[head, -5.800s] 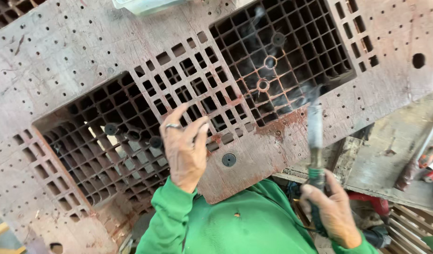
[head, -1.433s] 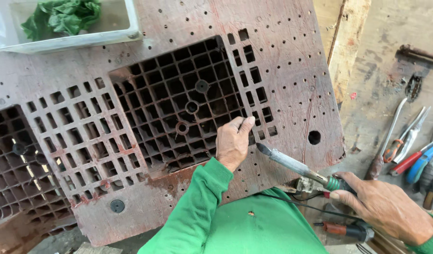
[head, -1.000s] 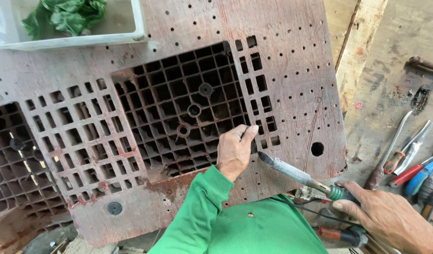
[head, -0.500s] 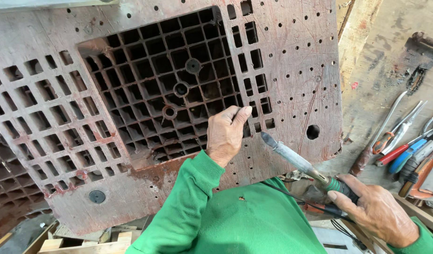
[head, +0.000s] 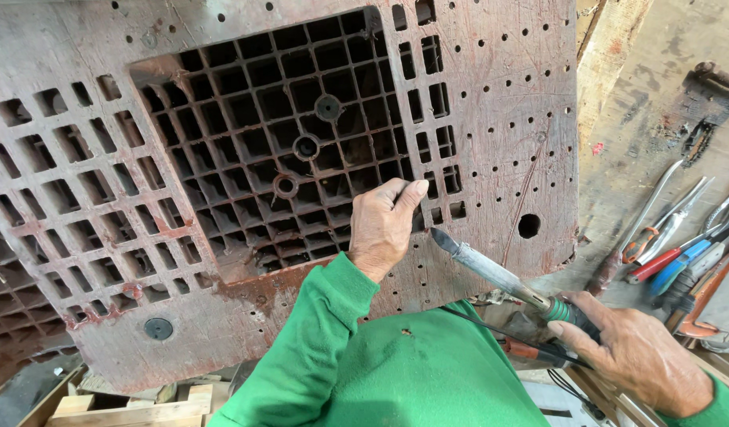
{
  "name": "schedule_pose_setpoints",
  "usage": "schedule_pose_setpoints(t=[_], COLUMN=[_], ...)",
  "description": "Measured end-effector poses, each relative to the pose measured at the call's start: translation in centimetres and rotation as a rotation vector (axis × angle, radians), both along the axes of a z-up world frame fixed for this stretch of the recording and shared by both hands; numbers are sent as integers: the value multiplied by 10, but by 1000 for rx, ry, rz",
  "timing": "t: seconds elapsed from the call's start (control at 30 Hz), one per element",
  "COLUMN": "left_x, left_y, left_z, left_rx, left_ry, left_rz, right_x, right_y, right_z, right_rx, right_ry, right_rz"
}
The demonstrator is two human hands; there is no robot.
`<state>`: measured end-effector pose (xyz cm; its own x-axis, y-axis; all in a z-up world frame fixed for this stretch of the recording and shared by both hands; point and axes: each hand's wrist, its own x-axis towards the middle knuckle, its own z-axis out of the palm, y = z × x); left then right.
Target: The person uses a handheld heat tool to clean a large, rusty metal grid with square cutouts. They systematically move the tool across the surface, generating smoke as they remove residue from the grid and surrounding frame.
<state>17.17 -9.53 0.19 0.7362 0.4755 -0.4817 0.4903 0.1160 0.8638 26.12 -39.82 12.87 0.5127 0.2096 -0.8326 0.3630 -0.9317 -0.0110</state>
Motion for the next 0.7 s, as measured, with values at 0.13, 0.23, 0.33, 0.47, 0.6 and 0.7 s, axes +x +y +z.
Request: schedule_pose_setpoints(t=[0.13,0.23,0.33,0.47,0.6,0.7], left_x=[0,2,-1,-2,-1,-1], left_y=[0,-1,0,1,0,0], left_z=[-2,-3,-2,0,2,1], left_rx=[-14,-14,17,52,74,114], left_ry=[-5,-17,-37,-46,56,49], left_rz=[0,-3,-18,-42,-47,-62], right_x=[13,22,27,30,28,27], right_y=[1,2,4,7,10,12], right_z=[2,5,7,9,12,14], right_rx=[-97,-130,-96,-148,-98,-122], right_ry=[69,91,92,95,77,78], right_rz=[81,111,177,222,221,229])
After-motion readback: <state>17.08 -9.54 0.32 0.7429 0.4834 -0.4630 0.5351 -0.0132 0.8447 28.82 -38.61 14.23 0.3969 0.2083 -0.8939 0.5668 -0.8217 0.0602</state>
